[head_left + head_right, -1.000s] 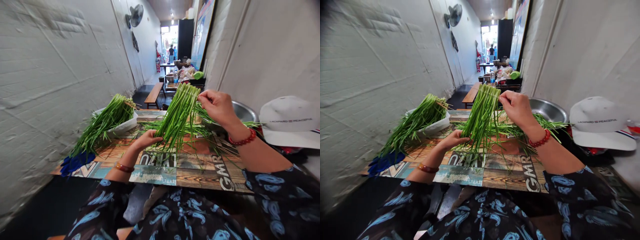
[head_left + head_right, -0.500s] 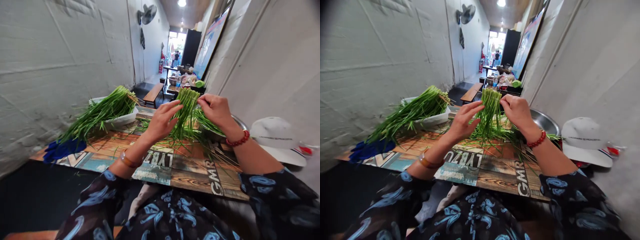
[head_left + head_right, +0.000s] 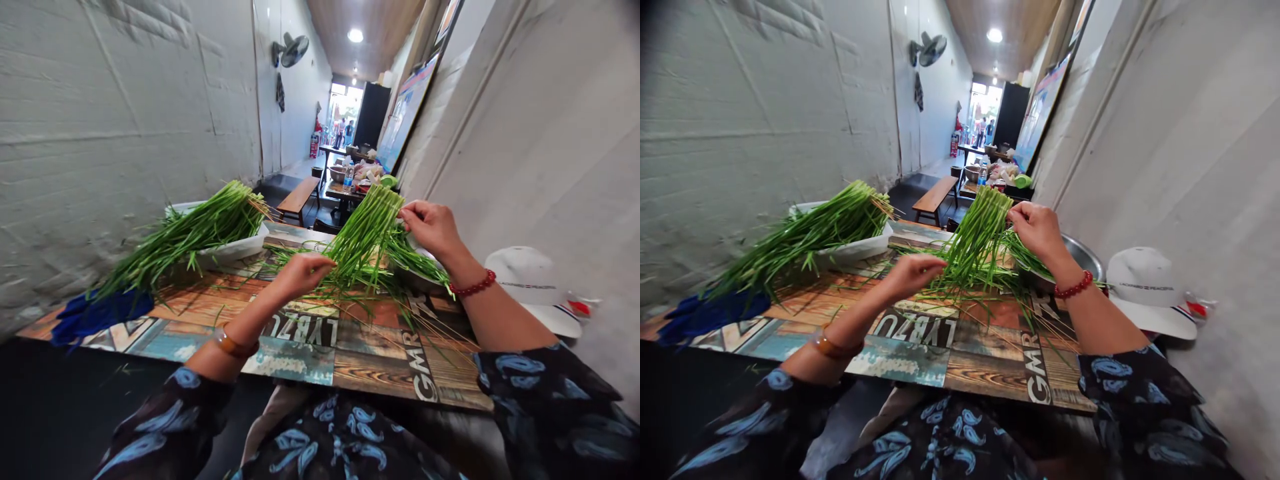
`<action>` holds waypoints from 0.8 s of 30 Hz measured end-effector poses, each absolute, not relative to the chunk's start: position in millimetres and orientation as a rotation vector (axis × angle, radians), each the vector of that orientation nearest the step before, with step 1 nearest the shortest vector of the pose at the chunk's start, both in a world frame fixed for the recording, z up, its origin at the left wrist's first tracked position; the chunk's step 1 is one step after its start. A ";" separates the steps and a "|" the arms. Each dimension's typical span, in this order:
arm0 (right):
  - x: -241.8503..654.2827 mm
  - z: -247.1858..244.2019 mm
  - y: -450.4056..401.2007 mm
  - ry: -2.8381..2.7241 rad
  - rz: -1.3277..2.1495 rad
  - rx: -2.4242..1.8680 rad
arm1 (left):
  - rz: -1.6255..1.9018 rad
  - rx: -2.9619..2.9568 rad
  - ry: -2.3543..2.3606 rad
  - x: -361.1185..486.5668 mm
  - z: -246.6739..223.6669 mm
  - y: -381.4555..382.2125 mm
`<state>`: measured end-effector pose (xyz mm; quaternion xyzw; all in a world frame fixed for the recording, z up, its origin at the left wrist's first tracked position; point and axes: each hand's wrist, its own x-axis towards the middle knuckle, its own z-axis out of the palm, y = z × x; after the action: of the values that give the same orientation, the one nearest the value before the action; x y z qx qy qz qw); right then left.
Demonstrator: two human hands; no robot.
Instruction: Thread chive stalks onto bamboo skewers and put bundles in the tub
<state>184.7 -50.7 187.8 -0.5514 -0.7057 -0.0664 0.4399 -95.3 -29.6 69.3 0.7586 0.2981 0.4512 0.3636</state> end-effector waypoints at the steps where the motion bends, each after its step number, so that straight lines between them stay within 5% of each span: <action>1: 183.8 188.3 -51.6 -1.762 -0.164 -1.370 | 1.256 1.984 0.842 -100.6 79.9 -25.7; 8: 145.8 188.5 -69.6 -1.960 -0.335 -1.229 | 1.636 1.752 0.835 -63.1 122.6 -4.6; 14: 135.7 192.7 -85.2 -1.897 -0.394 -1.194 | 1.486 1.746 0.702 -23.6 71.4 0.0; 19: 160.1 203.0 -85.4 -1.679 -0.359 -1.336 | 1.146 1.735 0.744 -86.5 38.9 -4.4; 24: 157.4 196.4 -87.5 -1.769 -0.303 -1.289 | 1.231 1.583 0.568 -146.8 78.0 1.6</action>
<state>157.4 -87.5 196.4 -0.5210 -0.7153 -0.1225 0.4493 -146.8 1.6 78.0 0.6559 0.2352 0.5102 0.5043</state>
